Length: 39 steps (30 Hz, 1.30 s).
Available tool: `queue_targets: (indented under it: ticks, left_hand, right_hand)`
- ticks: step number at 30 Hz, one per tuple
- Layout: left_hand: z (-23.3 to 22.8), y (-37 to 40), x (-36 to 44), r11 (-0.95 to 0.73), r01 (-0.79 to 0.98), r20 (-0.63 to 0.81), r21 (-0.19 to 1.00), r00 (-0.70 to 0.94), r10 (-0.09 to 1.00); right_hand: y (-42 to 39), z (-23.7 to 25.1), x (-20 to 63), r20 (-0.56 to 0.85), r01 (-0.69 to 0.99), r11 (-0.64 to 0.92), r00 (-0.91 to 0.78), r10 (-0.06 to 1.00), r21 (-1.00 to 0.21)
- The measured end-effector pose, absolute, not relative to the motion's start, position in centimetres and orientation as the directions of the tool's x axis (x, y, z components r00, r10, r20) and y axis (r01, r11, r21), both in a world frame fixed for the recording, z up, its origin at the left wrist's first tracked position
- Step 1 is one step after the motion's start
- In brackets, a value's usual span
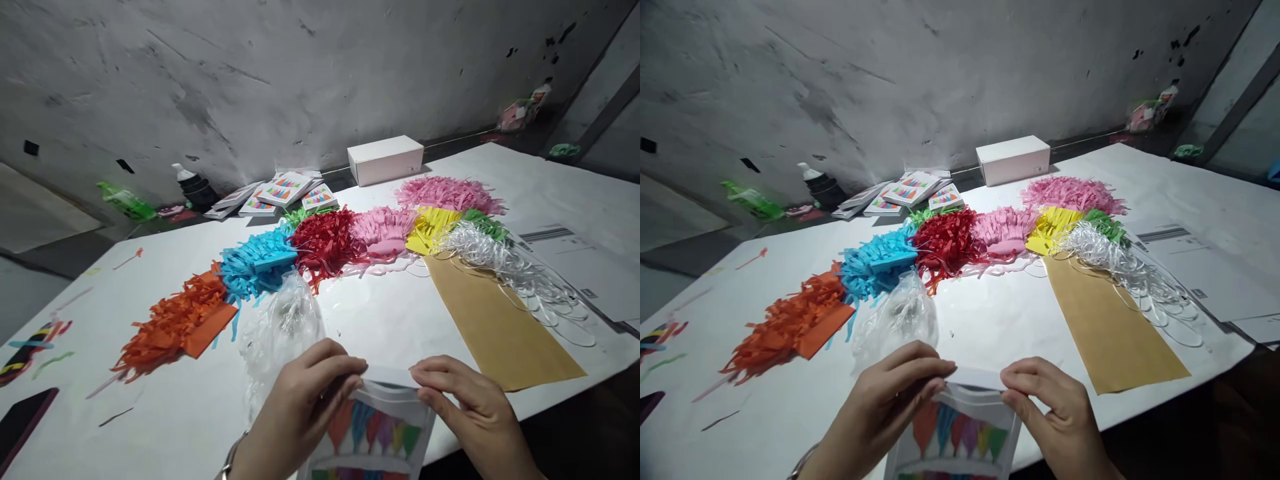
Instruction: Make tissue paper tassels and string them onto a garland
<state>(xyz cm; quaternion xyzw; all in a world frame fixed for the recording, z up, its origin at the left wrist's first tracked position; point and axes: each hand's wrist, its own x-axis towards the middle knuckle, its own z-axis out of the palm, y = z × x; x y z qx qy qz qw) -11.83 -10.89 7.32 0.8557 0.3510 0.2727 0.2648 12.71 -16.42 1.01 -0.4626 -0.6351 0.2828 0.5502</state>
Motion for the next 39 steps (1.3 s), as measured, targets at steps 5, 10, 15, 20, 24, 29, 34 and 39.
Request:
queue_targets:
  ticks: [5,10,15,20,24,29,34,39]
  left_hand:
    - [6.4,-10.6,-11.3,-0.560,0.323,0.350,0.763,0.522,0.778]
    - [5.7,-11.0,-10.6,-0.546,0.320,0.345,0.775,0.510,0.788]
    - [4.7,-11.1,-10.4,-0.501,0.314,0.315,0.806,0.489,0.813]
    - [4.3,-10.7,-9.9,-0.502,0.323,0.289,0.802,0.527,0.799]
    - [4.7,-7.5,-10.0,-0.495,0.348,0.249,0.796,0.557,0.792]
    - [3.4,1.2,-10.8,-0.283,0.508,0.011,0.814,0.473,0.881]
    - [1.5,5.4,-9.1,-0.344,0.596,0.067,0.726,0.436,0.897]
    - [0.5,-2.6,-4.7,-0.258,0.543,-0.146,0.800,0.591,0.793]
  right_hand:
    - [-14.9,1.3,11.5,0.482,0.271,0.450,0.059,0.874,-0.851]
    - [-14.4,1.3,10.4,0.546,0.277,0.538,-0.054,0.836,-0.796]
    - [-14.4,0.3,10.1,0.638,0.365,0.625,-0.100,0.763,-0.690]
    - [-14.0,-0.6,9.5,0.661,0.431,0.629,-0.095,0.744,-0.646]
    - [-13.4,-1.5,10.3,0.630,0.463,0.557,0.003,0.777,-0.689]
    - [-15.2,-5.3,17.4,0.632,0.745,0.312,0.185,0.753,-0.590]
    - [-20.4,-9.8,24.3,0.632,0.912,0.177,0.106,0.768,-0.369]
    - [-23.2,-11.7,23.4,0.550,0.956,0.204,-0.056,0.833,-0.210]
